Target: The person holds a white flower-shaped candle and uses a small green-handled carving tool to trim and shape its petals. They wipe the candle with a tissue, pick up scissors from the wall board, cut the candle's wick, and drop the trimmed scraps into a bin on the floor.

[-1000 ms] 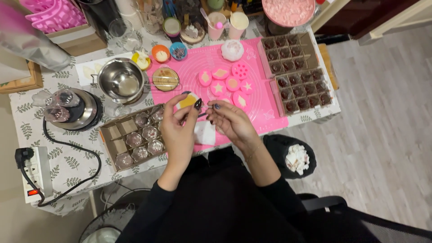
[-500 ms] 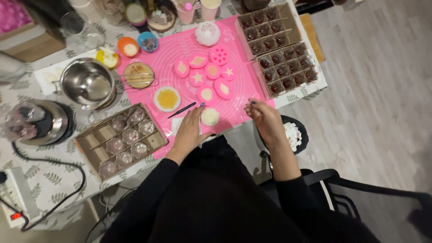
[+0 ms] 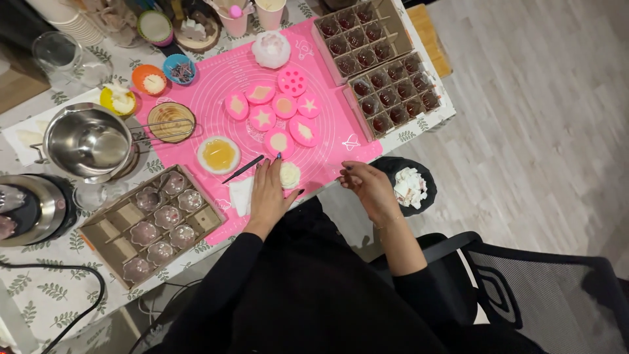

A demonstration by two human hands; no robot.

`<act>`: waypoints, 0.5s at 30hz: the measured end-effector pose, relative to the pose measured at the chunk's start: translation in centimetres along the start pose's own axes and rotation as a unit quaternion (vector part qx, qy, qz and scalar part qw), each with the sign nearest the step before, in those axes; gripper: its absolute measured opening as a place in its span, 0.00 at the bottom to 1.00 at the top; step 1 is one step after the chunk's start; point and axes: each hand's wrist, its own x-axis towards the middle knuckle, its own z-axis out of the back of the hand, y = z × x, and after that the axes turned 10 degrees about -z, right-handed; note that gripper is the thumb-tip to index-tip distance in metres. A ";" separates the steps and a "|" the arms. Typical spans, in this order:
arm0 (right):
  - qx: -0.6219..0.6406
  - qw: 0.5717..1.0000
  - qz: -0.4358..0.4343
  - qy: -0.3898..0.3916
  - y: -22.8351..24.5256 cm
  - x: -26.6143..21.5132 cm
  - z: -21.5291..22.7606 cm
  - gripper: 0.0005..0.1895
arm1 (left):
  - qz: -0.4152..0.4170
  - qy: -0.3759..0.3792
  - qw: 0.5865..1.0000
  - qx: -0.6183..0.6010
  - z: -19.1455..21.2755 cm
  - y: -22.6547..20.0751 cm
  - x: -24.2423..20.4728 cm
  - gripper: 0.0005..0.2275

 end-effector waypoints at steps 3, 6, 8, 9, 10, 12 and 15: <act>0.005 1.000 -0.010 0.004 0.6 0.7 0.5 0.14 | 0.006 -0.008 1.000 0.007 -0.8 0.3 -0.3 0.39; -0.016 1.000 0.000 0.007 1.3 0.6 -0.1 0.14 | 0.021 -0.011 1.000 0.002 -1.4 0.6 -0.4 0.39; -0.017 1.000 -0.013 0.011 1.8 0.3 -0.8 0.14 | 0.031 -0.023 0.999 -0.006 -1.5 0.4 -0.7 0.39; -0.017 0.999 -0.025 0.015 2.2 0.2 -1.2 0.14 | 0.040 -0.034 0.999 -0.013 -1.6 0.4 -0.6 0.40; -0.018 0.999 -0.025 0.016 2.1 0.5 -1.2 0.14 | 0.041 -0.035 0.998 -0.012 -1.2 -0.1 -0.3 0.40; -0.020 0.999 -0.016 0.020 1.9 0.9 -1.2 0.14 | 0.086 -0.055 0.993 -0.053 -0.3 -1.1 0.3 0.39; -0.009 0.999 -0.028 0.028 2.6 0.7 -1.8 0.13 | 0.258 -0.043 0.951 -0.167 3.8 -3.8 2.2 0.36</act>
